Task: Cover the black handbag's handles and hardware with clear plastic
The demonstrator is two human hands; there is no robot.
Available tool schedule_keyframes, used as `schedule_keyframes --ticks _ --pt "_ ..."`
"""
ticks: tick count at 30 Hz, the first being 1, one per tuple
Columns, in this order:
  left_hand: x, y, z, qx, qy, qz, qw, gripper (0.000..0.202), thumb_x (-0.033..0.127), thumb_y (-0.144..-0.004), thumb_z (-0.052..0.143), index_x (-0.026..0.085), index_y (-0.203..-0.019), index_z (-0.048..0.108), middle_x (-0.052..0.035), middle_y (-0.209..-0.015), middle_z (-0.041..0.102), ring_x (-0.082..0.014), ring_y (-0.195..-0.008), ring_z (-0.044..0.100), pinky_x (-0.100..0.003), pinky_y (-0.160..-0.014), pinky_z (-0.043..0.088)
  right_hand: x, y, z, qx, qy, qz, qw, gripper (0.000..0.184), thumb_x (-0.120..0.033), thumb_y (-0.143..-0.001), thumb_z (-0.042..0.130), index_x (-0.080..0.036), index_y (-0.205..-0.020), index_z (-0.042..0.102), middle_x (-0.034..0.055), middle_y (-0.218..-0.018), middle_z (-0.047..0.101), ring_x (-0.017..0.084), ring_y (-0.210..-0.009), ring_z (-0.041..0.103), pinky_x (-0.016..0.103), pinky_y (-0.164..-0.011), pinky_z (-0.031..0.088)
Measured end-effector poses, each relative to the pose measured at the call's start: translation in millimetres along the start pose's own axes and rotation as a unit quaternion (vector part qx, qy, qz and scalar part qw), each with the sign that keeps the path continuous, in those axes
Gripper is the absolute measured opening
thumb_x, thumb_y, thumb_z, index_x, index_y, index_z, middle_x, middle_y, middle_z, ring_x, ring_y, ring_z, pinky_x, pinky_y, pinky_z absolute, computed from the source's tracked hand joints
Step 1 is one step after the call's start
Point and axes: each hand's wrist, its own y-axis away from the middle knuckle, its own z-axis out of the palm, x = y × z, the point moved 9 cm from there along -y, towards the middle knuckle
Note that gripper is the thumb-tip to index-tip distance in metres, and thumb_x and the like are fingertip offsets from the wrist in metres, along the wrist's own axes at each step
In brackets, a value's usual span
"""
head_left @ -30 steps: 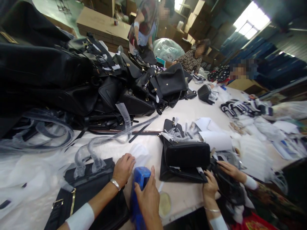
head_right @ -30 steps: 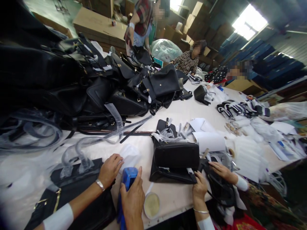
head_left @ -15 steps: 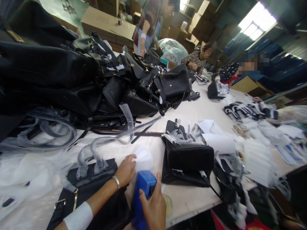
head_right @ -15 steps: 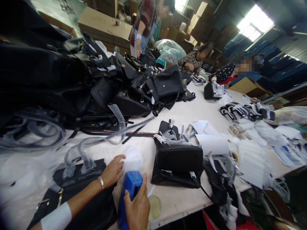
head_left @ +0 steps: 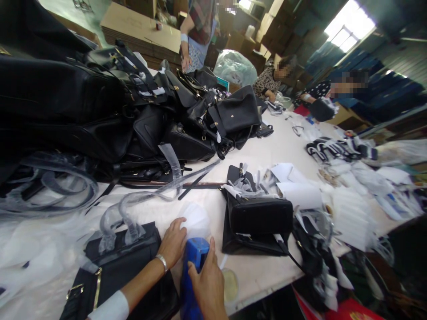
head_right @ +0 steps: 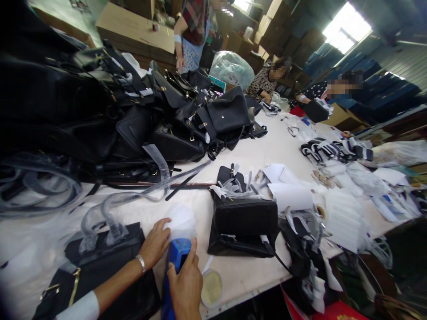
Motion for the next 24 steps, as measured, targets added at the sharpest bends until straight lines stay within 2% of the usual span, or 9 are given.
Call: schedule_keyframes --ticks 6,16,24 --pt "-17 1 -1.3 0.01 0.046 -0.032 0.998 0.024 0.006 -0.075 0.048 0.021 -0.094 0.051 -0.0109 -0.134 0.04 -0.0267 -0.125 0.041 -0.043 -0.103 0.04 5 0 0 -0.017 0.009 -0.007 1.0 0.081 -0.033 -0.079 0.056 -0.011 -0.147 0.016 0.018 -0.118 0.062 0.032 -0.099 0.065 0.036 -0.079 0.05" --pt "-17 1 3.6 0.009 0.033 -0.033 0.999 0.027 0.004 -0.07 0.049 0.022 -0.09 0.05 -0.0092 -0.132 0.043 -0.0271 -0.126 0.038 -0.044 -0.1 0.039 -3 1 20 -0.046 0.057 -0.012 0.997 0.079 -0.03 -0.079 0.056 -0.006 -0.146 0.021 0.0188 -0.104 0.064 0.033 -0.089 0.066 0.04 -0.073 0.049" --pt "-17 3 1.7 0.013 0.056 -0.022 0.998 0.027 0.005 -0.07 0.049 0.022 -0.091 0.05 -0.0096 -0.134 0.041 -0.0262 -0.127 0.037 -0.043 -0.104 0.036 -3 -6 13 -0.037 0.068 -0.024 0.997 0.075 -0.033 -0.08 0.057 -0.008 -0.143 0.027 0.0166 -0.099 0.067 0.032 -0.088 0.066 0.038 -0.073 0.049"
